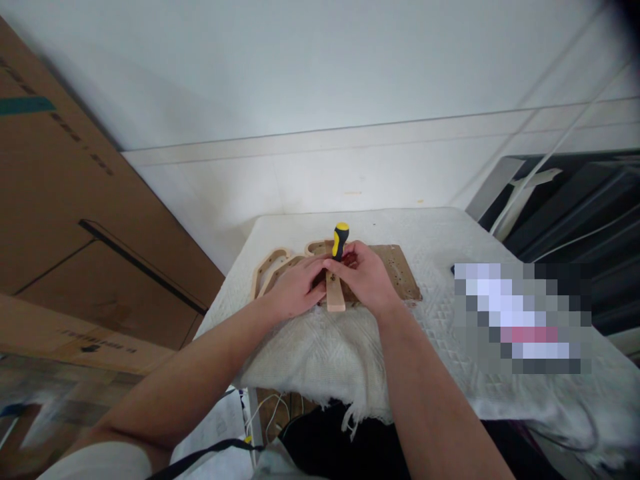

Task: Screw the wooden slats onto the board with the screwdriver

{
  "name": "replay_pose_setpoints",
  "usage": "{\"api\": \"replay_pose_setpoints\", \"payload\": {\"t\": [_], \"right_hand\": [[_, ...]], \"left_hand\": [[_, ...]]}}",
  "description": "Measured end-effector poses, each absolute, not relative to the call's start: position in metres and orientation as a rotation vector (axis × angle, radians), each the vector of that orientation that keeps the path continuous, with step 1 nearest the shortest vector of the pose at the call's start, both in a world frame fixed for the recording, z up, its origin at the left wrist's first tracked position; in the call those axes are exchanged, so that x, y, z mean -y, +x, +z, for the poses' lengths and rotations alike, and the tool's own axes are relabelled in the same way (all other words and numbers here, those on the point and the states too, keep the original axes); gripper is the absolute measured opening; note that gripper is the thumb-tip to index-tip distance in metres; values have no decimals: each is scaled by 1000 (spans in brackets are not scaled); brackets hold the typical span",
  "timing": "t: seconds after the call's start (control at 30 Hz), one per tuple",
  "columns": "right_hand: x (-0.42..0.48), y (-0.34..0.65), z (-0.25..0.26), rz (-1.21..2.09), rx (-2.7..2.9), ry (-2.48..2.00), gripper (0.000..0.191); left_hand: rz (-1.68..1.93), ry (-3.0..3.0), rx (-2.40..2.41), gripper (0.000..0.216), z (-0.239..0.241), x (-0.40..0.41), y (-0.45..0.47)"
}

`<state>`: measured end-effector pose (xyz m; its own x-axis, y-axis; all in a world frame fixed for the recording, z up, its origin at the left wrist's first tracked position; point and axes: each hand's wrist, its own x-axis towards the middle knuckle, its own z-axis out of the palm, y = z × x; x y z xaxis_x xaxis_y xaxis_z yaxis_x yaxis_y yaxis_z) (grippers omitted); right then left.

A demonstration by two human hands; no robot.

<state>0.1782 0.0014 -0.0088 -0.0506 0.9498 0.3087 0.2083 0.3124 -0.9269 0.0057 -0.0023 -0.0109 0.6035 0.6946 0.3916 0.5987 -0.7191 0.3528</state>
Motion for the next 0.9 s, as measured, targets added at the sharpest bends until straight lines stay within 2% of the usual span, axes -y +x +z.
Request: {"api": "replay_pose_setpoints", "payload": {"t": [0.17,0.47,0.7,0.9], "right_hand": [[2,178,-4,904,1520,-1000,25],[2,180,-2,799,1529,-1193,31],[3,180,-2,831,1555,-983,16],[2,180,-4,868,1529,-1052,20]], "left_hand": [[762,2631,-1062,39,-10,2,6],[755,2652,-1079,40,-10,3,6],[801,2632,-1020,34,-12,1,6],[772,2635,-1033,34,-10,2,6]]}}
